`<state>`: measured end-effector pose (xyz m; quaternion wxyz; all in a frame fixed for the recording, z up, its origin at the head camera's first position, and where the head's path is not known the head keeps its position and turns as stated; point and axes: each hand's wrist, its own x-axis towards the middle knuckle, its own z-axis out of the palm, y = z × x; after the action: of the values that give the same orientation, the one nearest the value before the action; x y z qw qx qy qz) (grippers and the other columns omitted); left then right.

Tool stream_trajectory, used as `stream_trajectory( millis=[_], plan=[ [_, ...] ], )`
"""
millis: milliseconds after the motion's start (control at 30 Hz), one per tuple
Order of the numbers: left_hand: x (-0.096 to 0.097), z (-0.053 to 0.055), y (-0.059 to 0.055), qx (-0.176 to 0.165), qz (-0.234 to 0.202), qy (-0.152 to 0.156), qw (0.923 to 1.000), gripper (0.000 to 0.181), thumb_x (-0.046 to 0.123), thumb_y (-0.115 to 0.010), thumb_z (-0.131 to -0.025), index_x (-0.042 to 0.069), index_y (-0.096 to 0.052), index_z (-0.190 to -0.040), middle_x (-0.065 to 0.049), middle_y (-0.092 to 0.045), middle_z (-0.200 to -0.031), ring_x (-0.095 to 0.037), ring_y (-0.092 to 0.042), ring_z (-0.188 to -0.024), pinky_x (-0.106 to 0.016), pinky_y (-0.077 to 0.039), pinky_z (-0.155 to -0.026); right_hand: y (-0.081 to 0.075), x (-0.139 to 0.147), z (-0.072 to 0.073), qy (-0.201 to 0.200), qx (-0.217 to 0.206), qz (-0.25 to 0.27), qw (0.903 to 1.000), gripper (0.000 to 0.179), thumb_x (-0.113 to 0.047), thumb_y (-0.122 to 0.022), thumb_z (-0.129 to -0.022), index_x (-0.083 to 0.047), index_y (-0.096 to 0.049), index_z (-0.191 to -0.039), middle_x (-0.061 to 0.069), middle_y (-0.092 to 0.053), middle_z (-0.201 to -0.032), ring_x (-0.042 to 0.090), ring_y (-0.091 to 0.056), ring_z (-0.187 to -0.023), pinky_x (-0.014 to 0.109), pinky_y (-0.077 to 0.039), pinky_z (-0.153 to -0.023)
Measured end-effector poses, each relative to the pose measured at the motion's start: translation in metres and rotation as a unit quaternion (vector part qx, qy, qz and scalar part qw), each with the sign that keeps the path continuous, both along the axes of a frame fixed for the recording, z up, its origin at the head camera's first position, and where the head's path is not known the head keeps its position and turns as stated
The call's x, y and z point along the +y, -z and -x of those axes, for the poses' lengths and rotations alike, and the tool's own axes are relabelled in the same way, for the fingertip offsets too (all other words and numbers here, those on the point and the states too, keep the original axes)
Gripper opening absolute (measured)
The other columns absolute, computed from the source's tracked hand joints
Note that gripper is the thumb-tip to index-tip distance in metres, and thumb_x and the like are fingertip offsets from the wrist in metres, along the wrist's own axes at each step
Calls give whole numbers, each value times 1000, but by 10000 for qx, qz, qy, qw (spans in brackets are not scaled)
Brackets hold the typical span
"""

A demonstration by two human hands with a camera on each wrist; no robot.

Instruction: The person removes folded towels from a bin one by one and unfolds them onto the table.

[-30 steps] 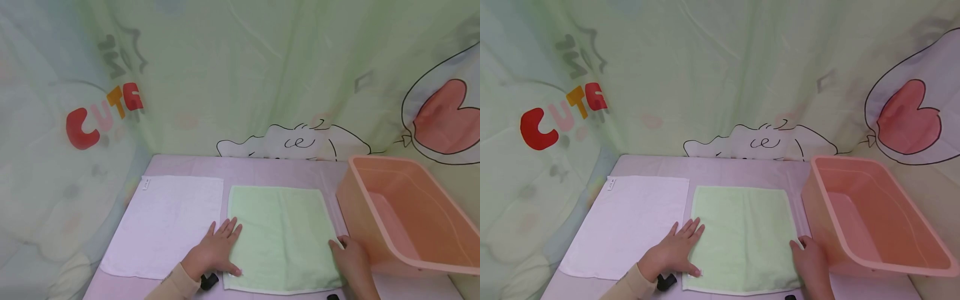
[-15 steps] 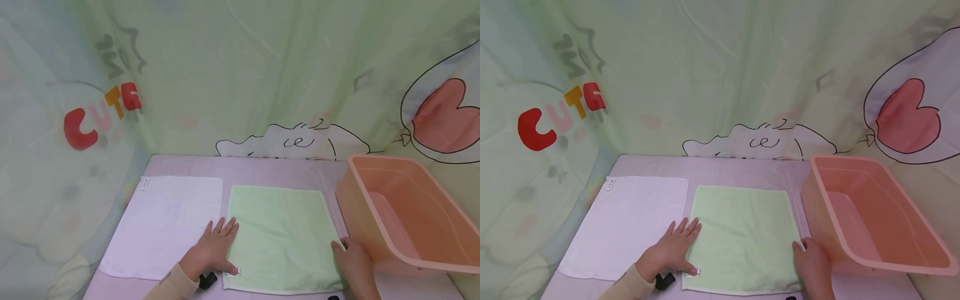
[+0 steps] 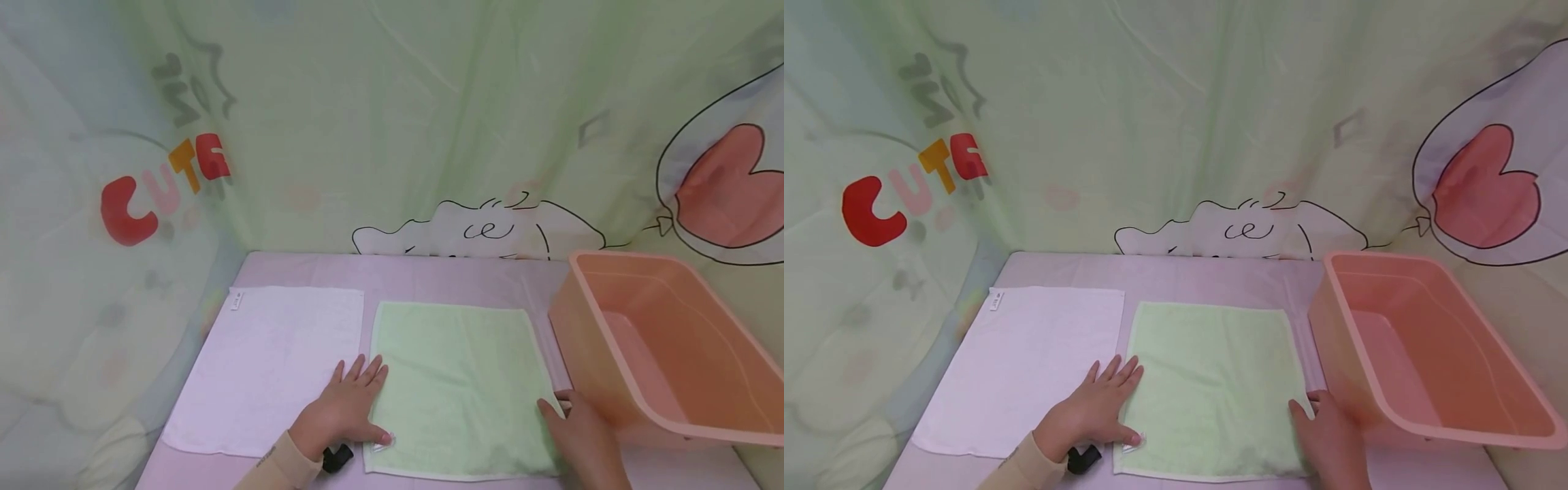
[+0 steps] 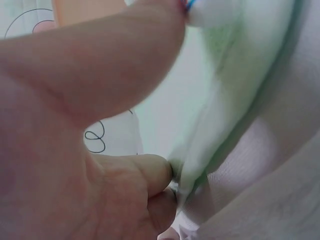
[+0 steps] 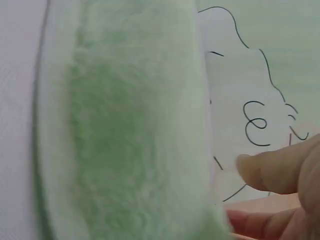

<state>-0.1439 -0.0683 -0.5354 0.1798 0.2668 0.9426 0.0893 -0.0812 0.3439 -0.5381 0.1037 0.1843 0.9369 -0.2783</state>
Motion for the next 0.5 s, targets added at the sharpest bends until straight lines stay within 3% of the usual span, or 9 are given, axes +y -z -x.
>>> stream_trajectory(
  millis=[233, 500],
  plan=[
    [-3, -2, -2, -83, -100, -81, 9999, 125, 79, -78, -79, 15, -27, -172, -4, -16, -183, -38, -14, -169, -69, -12, -133, -11, -4, -9, -443, -324, -378, 9978, 85, -55, -67, -102, 14, -44, -147, 39, -58, -145, 59, -57, -129, 67, -51, -96],
    [-6, 3, 0, -137, -192, -337, 9992, 112, 74, -74, -87, 12, -31, -171, -5, -22, -182, -35, -14, -170, -65, -12, -135, -12, 0, -15, -253, -896, -524, 9943, 101, -71, -62, -99, 15, -42, -148, 39, -54, -147, 58, -60, -122, 65, -53, -93]
  ],
)
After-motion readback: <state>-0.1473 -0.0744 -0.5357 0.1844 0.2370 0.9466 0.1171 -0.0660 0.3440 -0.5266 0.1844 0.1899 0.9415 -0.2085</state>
